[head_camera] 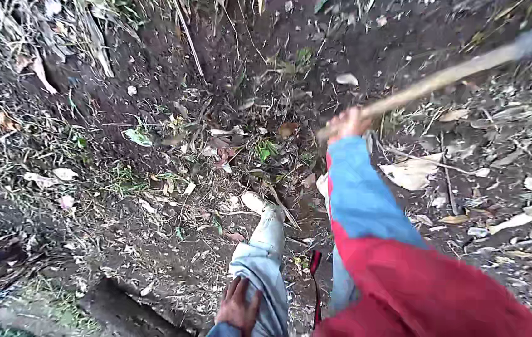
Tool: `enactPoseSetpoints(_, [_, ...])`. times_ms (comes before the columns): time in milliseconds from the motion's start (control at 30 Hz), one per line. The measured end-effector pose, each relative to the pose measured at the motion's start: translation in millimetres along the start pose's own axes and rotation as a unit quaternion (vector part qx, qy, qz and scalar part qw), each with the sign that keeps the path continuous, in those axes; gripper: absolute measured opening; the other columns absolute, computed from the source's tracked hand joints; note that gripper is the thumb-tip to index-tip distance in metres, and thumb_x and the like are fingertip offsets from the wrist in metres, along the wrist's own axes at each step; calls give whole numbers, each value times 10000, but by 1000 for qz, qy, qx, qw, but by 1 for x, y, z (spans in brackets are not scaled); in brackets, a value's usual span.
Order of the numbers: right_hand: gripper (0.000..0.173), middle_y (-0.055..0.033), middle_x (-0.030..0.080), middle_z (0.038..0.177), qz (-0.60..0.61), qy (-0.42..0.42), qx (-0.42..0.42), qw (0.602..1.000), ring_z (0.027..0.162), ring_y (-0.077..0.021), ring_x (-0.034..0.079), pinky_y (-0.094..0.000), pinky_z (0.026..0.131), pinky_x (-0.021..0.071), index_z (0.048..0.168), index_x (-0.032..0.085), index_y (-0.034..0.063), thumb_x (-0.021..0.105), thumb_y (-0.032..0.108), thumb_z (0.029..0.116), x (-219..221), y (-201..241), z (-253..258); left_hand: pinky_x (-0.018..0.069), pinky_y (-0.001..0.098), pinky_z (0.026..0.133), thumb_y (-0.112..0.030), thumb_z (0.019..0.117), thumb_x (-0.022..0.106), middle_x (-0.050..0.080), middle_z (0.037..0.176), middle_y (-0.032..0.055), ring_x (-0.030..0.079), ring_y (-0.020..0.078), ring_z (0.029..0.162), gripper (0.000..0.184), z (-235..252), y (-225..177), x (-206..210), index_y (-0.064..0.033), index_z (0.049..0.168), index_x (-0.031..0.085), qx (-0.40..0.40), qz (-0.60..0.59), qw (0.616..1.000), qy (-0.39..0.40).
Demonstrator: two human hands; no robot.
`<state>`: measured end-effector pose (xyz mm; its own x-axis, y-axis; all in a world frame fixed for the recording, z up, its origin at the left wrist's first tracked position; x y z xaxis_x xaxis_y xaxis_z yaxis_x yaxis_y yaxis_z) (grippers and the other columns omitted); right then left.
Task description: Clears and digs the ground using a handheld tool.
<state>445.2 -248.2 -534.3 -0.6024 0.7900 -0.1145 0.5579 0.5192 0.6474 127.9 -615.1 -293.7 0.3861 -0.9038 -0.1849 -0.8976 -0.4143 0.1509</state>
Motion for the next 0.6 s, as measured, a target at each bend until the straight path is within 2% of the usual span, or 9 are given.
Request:
enactPoseSetpoints(33, [347, -68, 540, 760, -21, -4, 15, 1000, 548, -200, 567, -422, 517, 566, 1308, 393, 118, 535, 261, 1025, 5, -9, 1, 449, 558, 1127, -716, 891, 554, 524, 1555, 31, 492, 302, 1430, 707, -2, 2, 0, -248, 1414, 637, -2, -1, 1000, -2])
enactPoseSetpoints(100, [513, -126, 584, 851, -204, 45, 64, 976, 602, -224, 592, -412, 556, 564, 1465, 373, 143, 558, 308, 1016, -23, -73, -24, 465, 572, 1101, -719, 889, 556, 521, 1559, 23, 507, 303, 1416, 704, 0, -2, -4, -257, 1414, 638, -7, -3, 1000, -7])
enactPoseSetpoints(167, [701, -243, 664, 1077, -443, 133, 111, 880, 791, -346, 678, -521, 680, 588, 1563, 334, 117, 660, 281, 964, -101, -157, -75, 462, 564, 1105, -729, 893, 542, 501, 1576, 13, 502, 303, 1420, 713, -3, -6, -10, -268, 1431, 622, -14, 4, 1000, 11])
enactPoseSetpoints(233, [801, -263, 668, 1254, -585, 197, 150, 772, 1085, -418, 690, -624, 917, 562, 1578, 361, 110, 741, 265, 890, -150, -187, -119, 455, 567, 1111, -731, 891, 538, 489, 1585, 19, 496, 303, 1425, 725, 2, -9, -16, -267, 1444, 610, -14, 8, 1000, 17])
enactPoseSetpoints(267, [791, -258, 656, 1292, -604, 212, 168, 749, 1157, -420, 666, -629, 976, 532, 1571, 375, 116, 751, 254, 890, -164, -185, -138, 454, 571, 1109, -726, 890, 538, 485, 1587, 21, 493, 307, 1426, 723, 2, -9, -16, -271, 1448, 605, -14, 14, 1000, 21])
enactPoseSetpoints(333, [780, -250, 653, 1289, -563, 187, 189, 782, 1125, -396, 674, -602, 956, 546, 1572, 371, 105, 744, 220, 897, -172, -170, -154, 447, 571, 1114, -711, 893, 539, 473, 1594, 26, 475, 320, 1435, 716, 1, -9, -15, -269, 1453, 596, -10, 24, 999, 32])
enactPoseSetpoints(467, [719, -205, 614, 956, -269, 36, 116, 955, 637, -264, 611, -456, 587, 563, 1560, 258, 45, 641, 136, 957, -102, -110, -100, 444, 543, 1129, -688, 898, 561, 497, 1575, 42, 493, 313, 1423, 693, 6, -6, -18, -253, 1434, 618, 3, 22, 1000, 14])
enactPoseSetpoints(533, [622, -111, 555, 871, -85, -13, 65, 994, 585, -200, 581, -410, 542, 567, 1517, 253, 111, 576, 160, 988, -54, -78, -59, 465, 547, 1104, -690, 892, 561, 508, 1567, 23, 504, 308, 1414, 683, 5, -4, -16, -267, 1424, 627, -2, 28, 1000, 8])
enactPoseSetpoints(600, [376, -54, 519, 718, -10, -34, 52, 998, 504, -193, 564, -421, 481, 566, 1313, 358, 119, 557, 193, 1003, -24, -68, -36, 476, 554, 1087, -692, 891, 555, 515, 1563, 15, 514, 309, 1404, 684, 7, -1, -15, -267, 1422, 630, 1, 32, 999, 3])
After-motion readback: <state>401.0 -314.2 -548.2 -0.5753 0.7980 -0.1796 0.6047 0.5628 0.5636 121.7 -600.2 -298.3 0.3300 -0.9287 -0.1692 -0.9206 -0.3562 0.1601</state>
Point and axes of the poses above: each hand's wrist, its own z-axis towards the middle knuckle, its own x-axis out of the palm, y = z × x, the point moved 1 cm from there along z, towards the middle knuckle
